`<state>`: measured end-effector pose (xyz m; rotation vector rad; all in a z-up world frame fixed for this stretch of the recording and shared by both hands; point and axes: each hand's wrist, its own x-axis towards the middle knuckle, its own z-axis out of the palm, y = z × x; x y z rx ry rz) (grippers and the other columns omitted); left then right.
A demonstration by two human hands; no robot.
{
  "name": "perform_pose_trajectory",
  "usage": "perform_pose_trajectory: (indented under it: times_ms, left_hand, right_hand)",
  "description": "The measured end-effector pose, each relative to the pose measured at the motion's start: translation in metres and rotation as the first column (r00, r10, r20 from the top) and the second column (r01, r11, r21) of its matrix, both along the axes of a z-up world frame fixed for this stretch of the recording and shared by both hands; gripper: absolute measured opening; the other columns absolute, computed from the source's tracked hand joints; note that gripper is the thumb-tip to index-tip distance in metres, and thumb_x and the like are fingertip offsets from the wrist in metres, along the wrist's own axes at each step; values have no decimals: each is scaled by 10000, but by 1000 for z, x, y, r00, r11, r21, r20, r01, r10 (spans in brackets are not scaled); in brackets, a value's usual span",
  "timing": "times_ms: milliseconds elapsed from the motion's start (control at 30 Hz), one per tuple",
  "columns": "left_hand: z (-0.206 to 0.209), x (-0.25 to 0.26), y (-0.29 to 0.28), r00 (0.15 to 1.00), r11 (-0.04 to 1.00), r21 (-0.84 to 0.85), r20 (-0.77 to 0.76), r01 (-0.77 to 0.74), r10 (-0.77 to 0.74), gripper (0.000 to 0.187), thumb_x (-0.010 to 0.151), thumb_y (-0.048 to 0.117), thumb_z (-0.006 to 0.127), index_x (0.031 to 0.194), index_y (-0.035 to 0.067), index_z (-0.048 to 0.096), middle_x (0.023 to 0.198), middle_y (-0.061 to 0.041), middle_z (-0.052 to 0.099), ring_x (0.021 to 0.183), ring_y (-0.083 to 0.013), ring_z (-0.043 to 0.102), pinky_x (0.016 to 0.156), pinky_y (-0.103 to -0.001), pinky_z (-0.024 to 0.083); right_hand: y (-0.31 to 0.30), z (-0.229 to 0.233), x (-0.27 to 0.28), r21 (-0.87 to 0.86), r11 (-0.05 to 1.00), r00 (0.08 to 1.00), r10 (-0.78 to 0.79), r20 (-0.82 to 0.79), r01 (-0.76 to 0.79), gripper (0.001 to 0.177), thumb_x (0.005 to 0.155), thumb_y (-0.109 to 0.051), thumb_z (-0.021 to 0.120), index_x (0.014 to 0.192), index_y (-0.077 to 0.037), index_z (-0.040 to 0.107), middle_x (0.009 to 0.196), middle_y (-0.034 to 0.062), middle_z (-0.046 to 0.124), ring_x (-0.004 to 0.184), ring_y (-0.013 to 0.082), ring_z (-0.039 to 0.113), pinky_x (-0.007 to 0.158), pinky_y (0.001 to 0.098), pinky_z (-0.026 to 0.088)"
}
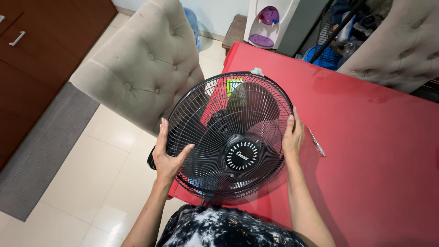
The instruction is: The person uses a screwdriver to loosen the screws on the top of a table fan's front grille. After loosening the screws, they remove the front grille from the fan.
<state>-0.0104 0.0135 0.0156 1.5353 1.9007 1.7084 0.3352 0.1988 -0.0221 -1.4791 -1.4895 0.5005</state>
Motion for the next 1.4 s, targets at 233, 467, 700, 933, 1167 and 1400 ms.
perform_pose_trajectory:
  times_ms: [233, 467, 700, 933, 1167, 1400]
  left_hand:
    - [2, 3, 0, 999, 1000, -30, 52, 1, 0, 1022, 692, 247, 920, 1550, 17, 414, 1643, -205, 384, 1478, -331, 454, 1204, -419, 388]
    - [3, 2, 4, 994, 995, -43, -62, -93, 90, 975, 709, 256, 924, 1530, 12, 458, 1562, -183, 512, 1426, -324, 535, 1187, -403, 427]
    - [1, 6, 3, 993, 993, -52, -61, -105, 102, 952, 726, 259, 899, 1534, 15, 459, 1593, -199, 465, 1449, -344, 495, 1193, -424, 405]
    - [-3, 4, 1, 992, 992, -82, -82, -100, 93, 930, 777, 254, 860, 1561, 24, 416, 1622, -213, 418, 1484, -364, 445, 1204, -437, 380]
    - [-7, 6, 1, 994, 993, -72, -65, -93, 88, 857, 852, 216, 797, 1585, 26, 395, 1658, -234, 372, 1522, -386, 402, 1226, -459, 357]
    - [-8, 4, 3, 992, 992, -81, -84, -99, 92, 839, 864, 219, 778, 1581, 13, 393, 1634, -233, 410, 1517, -378, 416, 1229, -463, 356]
  right_hand:
    - [-1, 0, 0, 66, 998, 1000, 12, -26, -10, 510, 1102, -405, 453, 1431, -35, 574, 1422, 181, 621, 1338, 310, 566, 1134, 418, 414]
    - [9, 5, -1, -37, 999, 999, -8, 32, 9, 578, 1082, -497, 383, 1500, -122, 516, 1496, 180, 535, 1415, 391, 443, 1180, 478, 311]
    - [16, 0, 4, -87, 996, 996, 34, 87, -27, 626, 1073, -567, 299, 1513, -170, 503, 1548, 138, 509, 1497, 440, 326, 1248, 504, 200]
    - [22, -11, 9, -93, 995, 998, -21, 61, 27, 610, 1065, -555, 387, 1406, -82, 566, 1375, 186, 594, 1322, 361, 548, 1134, 461, 407]
    - [22, -13, 15, -94, 993, 979, 47, -197, -67, 634, 1013, -543, 574, 1350, -6, 585, 1325, 154, 579, 1244, 253, 535, 1063, 398, 403]
    - [30, -13, 21, -180, 964, 890, 100, -444, -198, 655, 959, -537, 668, 1337, -9, 588, 1220, 140, 600, 1125, 204, 535, 1033, 375, 412]
